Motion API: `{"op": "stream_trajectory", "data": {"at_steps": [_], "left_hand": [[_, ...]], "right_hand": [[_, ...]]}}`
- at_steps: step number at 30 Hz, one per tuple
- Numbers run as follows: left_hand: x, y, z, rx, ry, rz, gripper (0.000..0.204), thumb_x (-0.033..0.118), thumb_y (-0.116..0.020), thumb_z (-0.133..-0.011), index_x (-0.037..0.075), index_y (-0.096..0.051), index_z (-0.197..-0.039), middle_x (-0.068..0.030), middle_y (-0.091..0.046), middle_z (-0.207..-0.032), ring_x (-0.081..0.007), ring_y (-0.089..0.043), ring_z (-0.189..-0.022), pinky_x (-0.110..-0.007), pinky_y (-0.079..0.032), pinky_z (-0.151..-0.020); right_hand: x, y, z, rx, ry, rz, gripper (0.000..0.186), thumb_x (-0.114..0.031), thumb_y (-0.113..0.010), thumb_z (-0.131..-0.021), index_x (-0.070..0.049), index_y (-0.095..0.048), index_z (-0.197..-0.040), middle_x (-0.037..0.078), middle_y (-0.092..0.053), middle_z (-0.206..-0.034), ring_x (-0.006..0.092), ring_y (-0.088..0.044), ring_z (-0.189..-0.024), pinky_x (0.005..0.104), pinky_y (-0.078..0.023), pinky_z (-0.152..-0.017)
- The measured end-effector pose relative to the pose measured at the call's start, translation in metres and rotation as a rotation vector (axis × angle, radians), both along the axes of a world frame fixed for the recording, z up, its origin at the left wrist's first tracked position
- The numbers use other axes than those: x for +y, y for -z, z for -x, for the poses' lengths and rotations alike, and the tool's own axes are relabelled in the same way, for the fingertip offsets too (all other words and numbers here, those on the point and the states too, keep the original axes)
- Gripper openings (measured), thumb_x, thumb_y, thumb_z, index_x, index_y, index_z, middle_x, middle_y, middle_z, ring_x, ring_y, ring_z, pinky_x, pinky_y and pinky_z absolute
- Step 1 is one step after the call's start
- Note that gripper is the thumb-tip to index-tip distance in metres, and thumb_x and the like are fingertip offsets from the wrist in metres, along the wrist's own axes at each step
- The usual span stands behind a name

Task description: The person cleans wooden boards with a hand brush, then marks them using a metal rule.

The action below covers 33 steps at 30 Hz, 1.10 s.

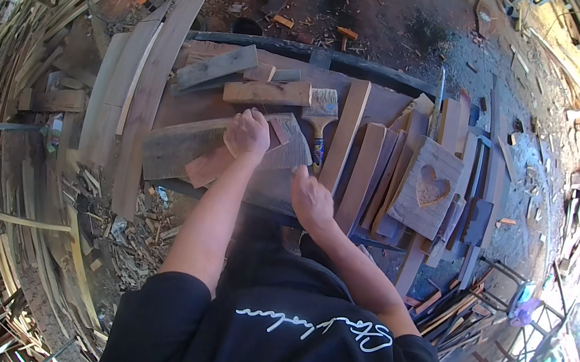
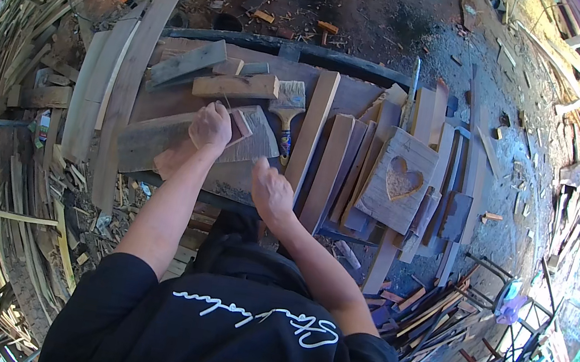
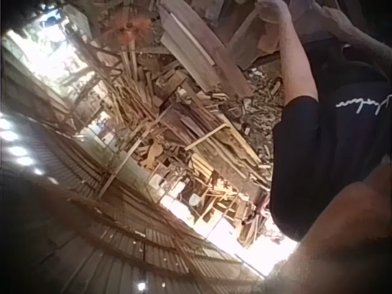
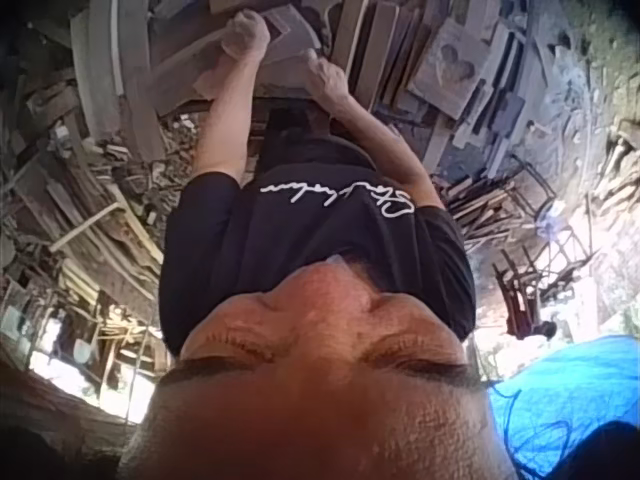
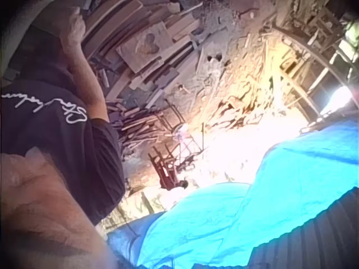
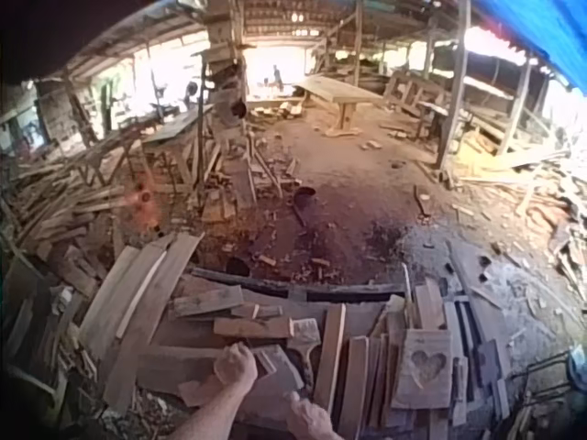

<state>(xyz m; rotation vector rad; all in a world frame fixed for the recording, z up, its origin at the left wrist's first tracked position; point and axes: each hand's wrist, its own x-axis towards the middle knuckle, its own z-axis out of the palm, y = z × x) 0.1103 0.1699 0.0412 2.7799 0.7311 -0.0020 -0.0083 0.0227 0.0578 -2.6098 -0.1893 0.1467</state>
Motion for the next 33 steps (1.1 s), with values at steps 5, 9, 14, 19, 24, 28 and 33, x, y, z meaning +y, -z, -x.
{"op": "stream_trajectory", "data": {"at_steps": [5,9,14,19,24,28,33], "left_hand": [[0.001,-0.004,-0.001,-0.005,0.041,-0.058,0.038,0.031,-0.039,-0.096,0.008,-0.069,-0.094,-0.0134,-0.069,-0.098,-0.0318,-0.066,-0.094,-0.048,-0.05,-0.081],[-0.008,-0.001,-0.004,0.001,0.034,-0.059,0.037,0.03,-0.039,-0.096,0.008,-0.068,-0.092,-0.013,-0.069,-0.096,-0.0323,-0.066,-0.092,-0.047,-0.051,-0.08],[0.001,-0.005,0.0,0.018,0.008,-0.061,0.035,0.03,-0.039,-0.096,0.009,-0.066,-0.094,-0.0132,-0.069,-0.096,-0.0326,-0.067,-0.092,-0.047,-0.051,-0.079],[-0.007,-0.002,-0.004,0.009,0.037,-0.049,0.035,0.032,-0.038,-0.096,0.009,-0.064,-0.098,-0.0144,-0.069,-0.099,-0.0333,-0.066,-0.095,-0.047,-0.05,-0.081],[0.002,0.001,-0.003,0.036,0.016,-0.038,0.036,0.033,-0.037,-0.097,0.008,-0.063,-0.101,-0.0153,-0.068,-0.101,-0.0343,-0.065,-0.097,-0.048,-0.05,-0.082],[0.0,-0.001,-0.003,0.015,0.01,-0.045,0.034,0.033,-0.038,-0.097,0.009,-0.062,-0.097,-0.0145,-0.069,-0.098,-0.0341,-0.066,-0.094,-0.048,-0.051,-0.08],[-0.009,0.006,-0.006,-0.003,0.035,-0.062,0.033,0.033,-0.039,-0.096,0.009,-0.061,-0.094,-0.0146,-0.069,-0.095,-0.0341,-0.066,-0.092,-0.048,-0.051,-0.077]], "right_hand": [[-0.006,-0.011,0.001,0.084,-0.02,0.036,0.015,-0.02,-0.047,-0.096,-0.005,-0.044,-0.095,0.018,-0.063,-0.072,0.0355,-0.067,-0.069,0.0462,-0.054,-0.06],[0.015,0.015,-0.028,0.06,0.003,0.062,0.014,-0.019,-0.047,-0.096,-0.006,-0.045,-0.096,0.019,-0.064,-0.075,0.0354,-0.067,-0.069,0.0458,-0.054,-0.059],[-0.012,-0.015,0.024,0.118,-0.023,0.143,0.007,-0.008,-0.052,-0.087,-0.007,-0.046,-0.091,0.014,-0.063,-0.072,0.0295,-0.068,-0.066,0.0371,-0.055,-0.059],[0.005,0.011,-0.013,-0.022,-0.031,0.102,0.008,-0.009,-0.052,-0.088,-0.007,-0.046,-0.092,0.015,-0.063,-0.072,0.0304,-0.068,-0.065,0.0389,-0.055,-0.056],[-0.007,-0.004,0.005,0.115,-0.038,0.067,0.008,-0.011,-0.047,-0.091,-0.006,-0.044,-0.096,0.018,-0.064,-0.075,0.0359,-0.067,-0.069,0.045,-0.055,-0.059],[-0.012,-0.012,0.014,0.179,-0.021,0.128,0.006,-0.009,-0.05,-0.089,-0.005,-0.045,-0.092,0.016,-0.064,-0.071,0.0316,-0.069,-0.068,0.0409,-0.055,-0.058],[0.015,0.018,-0.037,0.09,-0.004,0.078,0.011,-0.017,-0.048,-0.094,-0.006,-0.044,-0.097,0.017,-0.064,-0.072,0.036,-0.067,-0.066,0.0458,-0.054,-0.057]]}}
